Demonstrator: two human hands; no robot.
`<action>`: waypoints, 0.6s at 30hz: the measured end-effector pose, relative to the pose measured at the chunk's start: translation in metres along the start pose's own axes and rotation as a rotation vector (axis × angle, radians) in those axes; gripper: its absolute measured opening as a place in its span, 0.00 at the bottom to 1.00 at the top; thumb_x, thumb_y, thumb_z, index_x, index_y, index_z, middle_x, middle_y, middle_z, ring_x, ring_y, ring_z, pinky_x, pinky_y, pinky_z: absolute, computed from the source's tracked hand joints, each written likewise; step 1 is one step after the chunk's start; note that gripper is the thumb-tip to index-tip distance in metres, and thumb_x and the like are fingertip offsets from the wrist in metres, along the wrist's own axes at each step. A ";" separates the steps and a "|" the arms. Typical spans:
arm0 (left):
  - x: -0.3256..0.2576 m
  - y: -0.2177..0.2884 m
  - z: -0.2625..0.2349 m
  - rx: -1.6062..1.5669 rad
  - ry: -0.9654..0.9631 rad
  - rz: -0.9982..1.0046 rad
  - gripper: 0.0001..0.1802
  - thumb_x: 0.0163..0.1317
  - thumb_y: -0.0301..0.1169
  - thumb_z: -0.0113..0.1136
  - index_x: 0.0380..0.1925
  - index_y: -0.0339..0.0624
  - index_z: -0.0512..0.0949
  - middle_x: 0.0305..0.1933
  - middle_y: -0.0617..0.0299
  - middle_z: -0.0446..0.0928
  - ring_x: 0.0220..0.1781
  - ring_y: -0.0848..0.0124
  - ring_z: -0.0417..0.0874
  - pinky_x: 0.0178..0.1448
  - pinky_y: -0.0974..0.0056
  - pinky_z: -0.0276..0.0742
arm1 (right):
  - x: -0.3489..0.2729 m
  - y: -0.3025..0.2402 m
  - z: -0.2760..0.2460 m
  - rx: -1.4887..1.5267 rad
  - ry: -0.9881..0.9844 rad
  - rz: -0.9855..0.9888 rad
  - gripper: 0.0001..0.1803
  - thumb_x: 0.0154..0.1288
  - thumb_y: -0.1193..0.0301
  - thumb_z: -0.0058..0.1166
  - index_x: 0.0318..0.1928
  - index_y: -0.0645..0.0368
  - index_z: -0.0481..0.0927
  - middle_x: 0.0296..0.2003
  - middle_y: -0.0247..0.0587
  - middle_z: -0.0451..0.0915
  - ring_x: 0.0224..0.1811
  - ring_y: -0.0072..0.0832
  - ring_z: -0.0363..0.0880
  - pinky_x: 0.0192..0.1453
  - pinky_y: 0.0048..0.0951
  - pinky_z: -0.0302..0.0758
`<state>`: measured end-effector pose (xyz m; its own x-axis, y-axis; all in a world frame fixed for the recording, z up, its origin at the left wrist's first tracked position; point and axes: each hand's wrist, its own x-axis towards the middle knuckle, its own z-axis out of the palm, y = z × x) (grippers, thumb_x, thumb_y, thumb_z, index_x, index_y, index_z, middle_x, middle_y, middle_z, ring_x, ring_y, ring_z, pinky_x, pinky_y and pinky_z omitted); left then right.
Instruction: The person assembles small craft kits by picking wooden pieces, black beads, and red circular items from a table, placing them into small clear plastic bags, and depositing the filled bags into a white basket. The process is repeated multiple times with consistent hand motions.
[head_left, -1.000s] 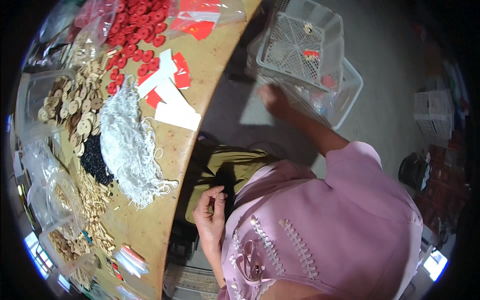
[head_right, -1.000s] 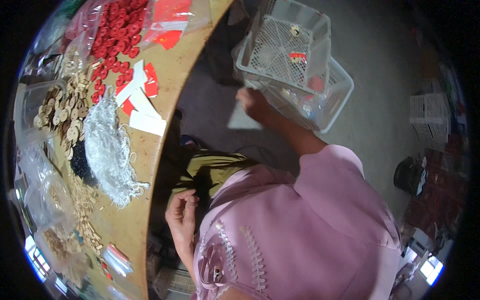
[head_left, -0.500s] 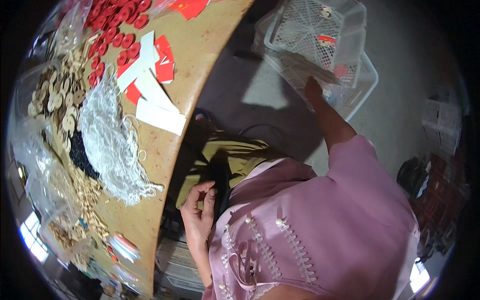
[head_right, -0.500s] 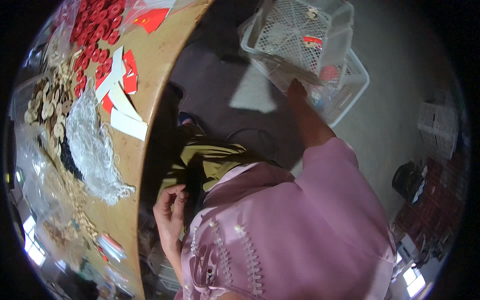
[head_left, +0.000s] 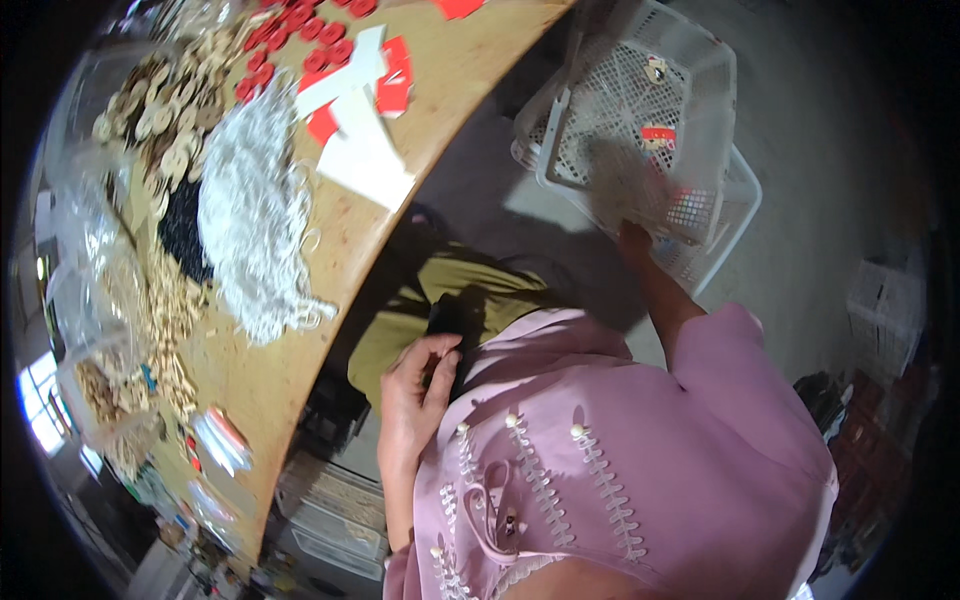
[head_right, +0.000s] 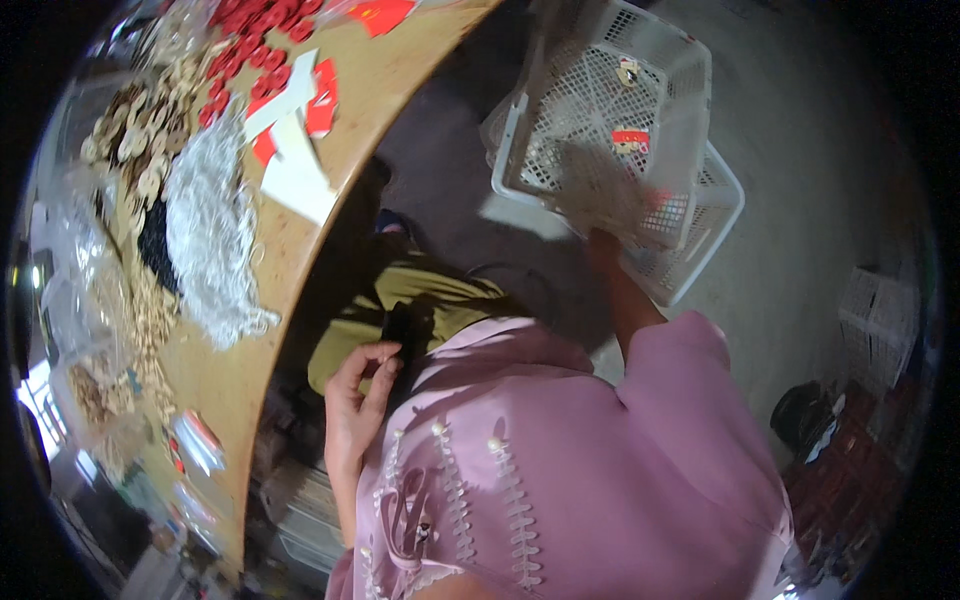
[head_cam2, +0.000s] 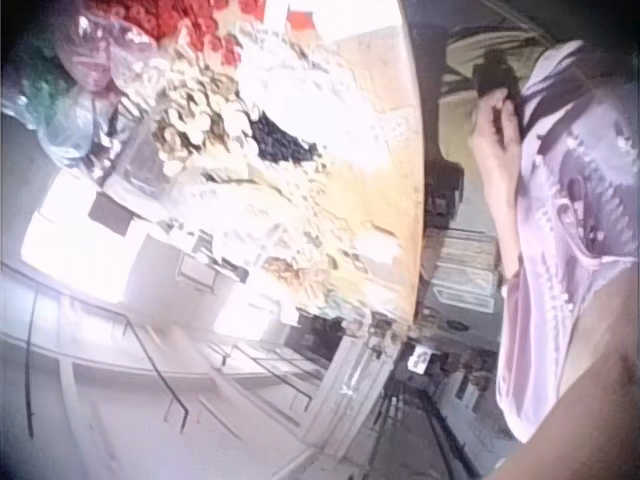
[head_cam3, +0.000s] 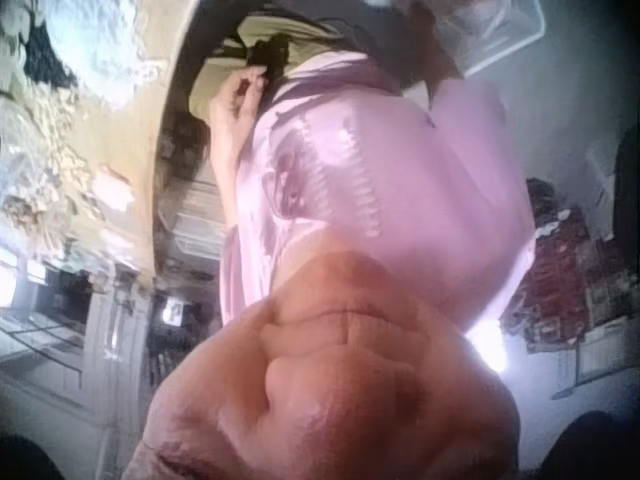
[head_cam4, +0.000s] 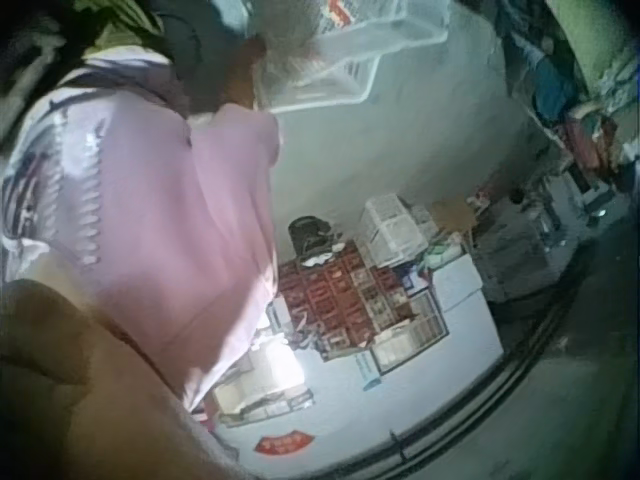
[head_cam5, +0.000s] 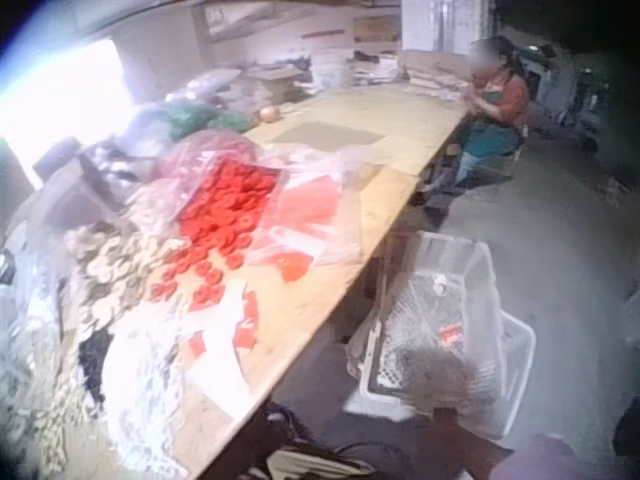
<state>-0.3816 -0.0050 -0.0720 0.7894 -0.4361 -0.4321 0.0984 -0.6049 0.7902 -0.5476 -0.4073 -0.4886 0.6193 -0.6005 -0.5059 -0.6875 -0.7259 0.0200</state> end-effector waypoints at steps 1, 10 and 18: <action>-0.003 -0.001 0.001 0.016 0.020 0.012 0.09 0.70 0.24 0.64 0.48 0.37 0.84 0.38 0.55 0.83 0.38 0.71 0.85 0.45 0.67 0.79 | 0.000 -0.009 0.001 -0.038 -0.096 0.016 0.21 0.72 0.62 0.53 0.60 0.55 0.80 0.52 0.52 0.86 0.57 0.50 0.85 0.59 0.54 0.79; -0.027 -0.038 -0.027 -0.060 0.125 0.424 0.08 0.69 0.28 0.62 0.43 0.37 0.82 0.43 0.49 0.85 0.44 0.48 0.86 0.50 0.52 0.82 | 0.044 0.033 0.046 -0.175 0.089 -0.486 0.33 0.76 0.46 0.53 0.59 0.66 0.80 0.51 0.56 0.86 0.50 0.53 0.85 0.56 0.47 0.80; -0.109 -0.084 -0.154 0.055 1.135 0.126 0.06 0.67 0.30 0.68 0.36 0.38 0.85 0.30 0.58 0.84 0.31 0.66 0.85 0.38 0.62 0.80 | -0.035 -0.095 -0.113 -0.086 -0.549 -0.653 0.24 0.77 0.55 0.54 0.55 0.66 0.83 0.49 0.53 0.88 0.50 0.48 0.86 0.56 0.42 0.80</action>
<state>-0.3824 0.1959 -0.0249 0.8867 0.3409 0.3124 -0.0245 -0.6400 0.7680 -0.4611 -0.3552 -0.3749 0.5945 0.1776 -0.7843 -0.2123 -0.9061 -0.3660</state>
